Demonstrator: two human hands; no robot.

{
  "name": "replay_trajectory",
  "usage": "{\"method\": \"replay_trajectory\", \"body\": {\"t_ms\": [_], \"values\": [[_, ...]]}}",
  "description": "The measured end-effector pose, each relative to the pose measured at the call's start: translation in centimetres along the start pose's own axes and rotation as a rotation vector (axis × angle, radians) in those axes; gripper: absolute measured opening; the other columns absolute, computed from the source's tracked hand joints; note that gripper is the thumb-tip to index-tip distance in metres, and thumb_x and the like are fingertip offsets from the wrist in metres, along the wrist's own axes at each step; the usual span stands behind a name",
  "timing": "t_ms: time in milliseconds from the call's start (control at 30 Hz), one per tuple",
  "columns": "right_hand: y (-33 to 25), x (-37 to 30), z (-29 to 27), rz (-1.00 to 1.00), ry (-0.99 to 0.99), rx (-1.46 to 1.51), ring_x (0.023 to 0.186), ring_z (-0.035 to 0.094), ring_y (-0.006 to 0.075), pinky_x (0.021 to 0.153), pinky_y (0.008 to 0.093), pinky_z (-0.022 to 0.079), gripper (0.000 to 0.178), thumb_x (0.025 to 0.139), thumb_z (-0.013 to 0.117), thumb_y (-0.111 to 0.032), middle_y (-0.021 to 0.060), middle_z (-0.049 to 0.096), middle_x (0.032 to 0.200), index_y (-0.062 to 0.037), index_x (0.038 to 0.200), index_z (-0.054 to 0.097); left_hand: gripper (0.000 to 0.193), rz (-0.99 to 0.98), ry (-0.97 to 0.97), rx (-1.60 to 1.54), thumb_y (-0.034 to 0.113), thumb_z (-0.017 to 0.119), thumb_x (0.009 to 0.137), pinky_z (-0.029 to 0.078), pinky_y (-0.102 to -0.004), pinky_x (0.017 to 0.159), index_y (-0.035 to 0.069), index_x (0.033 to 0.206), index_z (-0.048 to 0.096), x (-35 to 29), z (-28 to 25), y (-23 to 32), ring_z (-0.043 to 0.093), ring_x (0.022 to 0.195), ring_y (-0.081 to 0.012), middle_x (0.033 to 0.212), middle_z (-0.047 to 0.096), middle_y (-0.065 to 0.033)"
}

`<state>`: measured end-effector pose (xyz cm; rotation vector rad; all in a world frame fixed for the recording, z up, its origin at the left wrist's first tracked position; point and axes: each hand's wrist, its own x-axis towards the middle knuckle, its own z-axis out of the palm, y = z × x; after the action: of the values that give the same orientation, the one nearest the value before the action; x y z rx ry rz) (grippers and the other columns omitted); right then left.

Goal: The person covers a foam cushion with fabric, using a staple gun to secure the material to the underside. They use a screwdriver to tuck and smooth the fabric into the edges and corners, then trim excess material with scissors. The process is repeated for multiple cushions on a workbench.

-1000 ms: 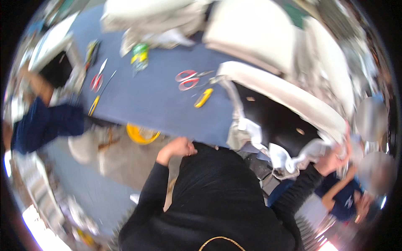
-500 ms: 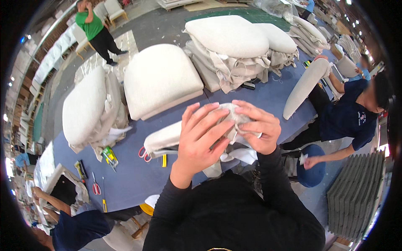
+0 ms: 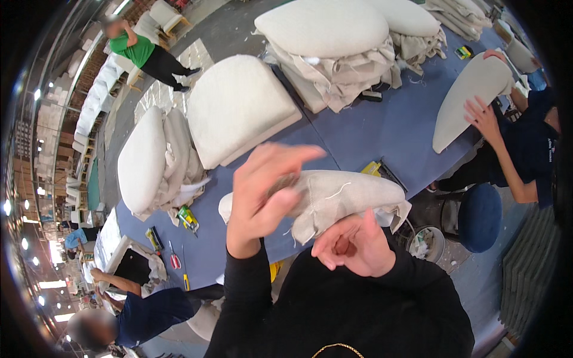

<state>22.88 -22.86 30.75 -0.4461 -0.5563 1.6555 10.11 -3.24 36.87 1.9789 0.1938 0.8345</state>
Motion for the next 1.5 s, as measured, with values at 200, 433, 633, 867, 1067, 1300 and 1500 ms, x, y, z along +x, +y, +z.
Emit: {"method": "replay_trajectory", "body": {"t_ms": [200, 433, 633, 867, 1067, 1300, 1500], "values": [[1.0, -1.3, 1.1, 0.254, -0.091, 0.412, 0.064, 0.044, 0.0135, 0.062, 0.0275, 0.038, 0.093, 0.11, 0.02, -0.076, 0.0064, 0.062, 0.078, -0.0014, 0.125, 0.073, 0.051, -0.171, -0.335, 0.055, 0.038, 0.052, 0.101, 0.054, -0.0411, 0.102, -0.003, 0.114, 0.079, 1.9, 1.3, 0.6, 0.074, 0.113, -0.0392, 0.122, 0.076, -0.0245], [2.4, -2.3, 1.0, 0.017, 0.073, 0.067, 0.062, 0.065, 0.0156, 0.05, 0.0249, 0.041, 0.049, 0.109, 0.062, -0.048, 0.009, 0.07, 0.08, -0.0033, 0.128, 0.058, 0.051, -0.143, -0.367, 0.083, 0.037, 0.051, 0.101, 0.057, -0.0433, 0.097, -0.004, 0.117, 0.078, 0.9, 1.9, 1.6, 0.076, 0.109, -0.0407, 0.117, 0.078, -0.024], [4.5, -1.8, -0.3, -0.15, 0.097, -0.046, 0.067, 0.069, 0.0183, 0.058, 0.0305, 0.058, 0.038, 0.106, 0.066, -0.018, 0.0115, 0.07, 0.089, -0.0017, 0.137, 0.052, 0.057, 0.06, -0.332, 0.008, 0.046, 0.06, 0.095, 0.058, -0.0454, 0.094, -0.003, 0.119, 0.078, -0.9, 1.8, 0.8, 0.076, 0.108, -0.0406, 0.117, 0.078, -0.0241], [6.0, 0.2, -0.8, -0.24, 0.016, -0.2, 0.072, 0.068, 0.0154, 0.066, 0.0306, 0.056, 0.035, 0.108, 0.069, -0.021, 0.0068, 0.069, 0.098, -0.0041, 0.137, 0.058, 0.089, -0.202, -0.197, 0.349, 0.048, 0.089, 0.067, 0.057, -0.0443, 0.098, -0.005, 0.135, 0.068, -2.8, 1.9, 3.9, 0.075, 0.115, -0.0389, 0.13, 0.073, -0.0243], [6.7, 4.5, -4.1, -0.174, 0.125, -0.848, 0.075, 0.075, 0.0212, 0.071, 0.0366, 0.059, 0.027, 0.106, 0.068, -0.02, 0.0119, 0.077, 0.089, -0.0046, 0.128, 0.072, 0.088, -0.375, 0.396, 0.303, 0.056, 0.082, 0.083, 0.051, -0.0415, 0.106, -0.007, 0.14, 0.061, -10.8, -3.1, 1.4, 0.067, 0.12, -0.0294, 0.131, 0.068, -0.0187], [9.7, 0.6, -18.2, 0.459, 0.009, -1.575, 0.103, 0.076, 0.0385, 0.089, 0.0514, 0.06, 0.041, 0.099, 0.071, -0.04, 0.0178, 0.078, 0.11, -0.018, 0.133, 0.072, 0.056, -0.469, 1.091, 0.511, 0.035, 0.069, 0.106, 0.053, -0.0419, 0.1, -0.008, 0.141, 0.06, -22.1, -7.2, 1.3, 0.067, 0.115, -0.0294, 0.131, 0.067, -0.0217], [11.1, -0.6, -27.0, 0.762, -0.089, -1.715, 0.11, 0.074, 0.0414, 0.097, 0.0535, 0.058, 0.046, 0.097, 0.072, -0.04, 0.0183, 0.077, 0.121, -0.0204, 0.138, 0.071, 0.061, -0.519, 1.213, 0.657, 0.04, 0.069, 0.105, 0.055, -0.043, 0.102, -0.007, 0.143, 0.059, -25.0, -6.2, 7.0, 0.068, 0.118, -0.0308, 0.134, 0.067, -0.022]]}}
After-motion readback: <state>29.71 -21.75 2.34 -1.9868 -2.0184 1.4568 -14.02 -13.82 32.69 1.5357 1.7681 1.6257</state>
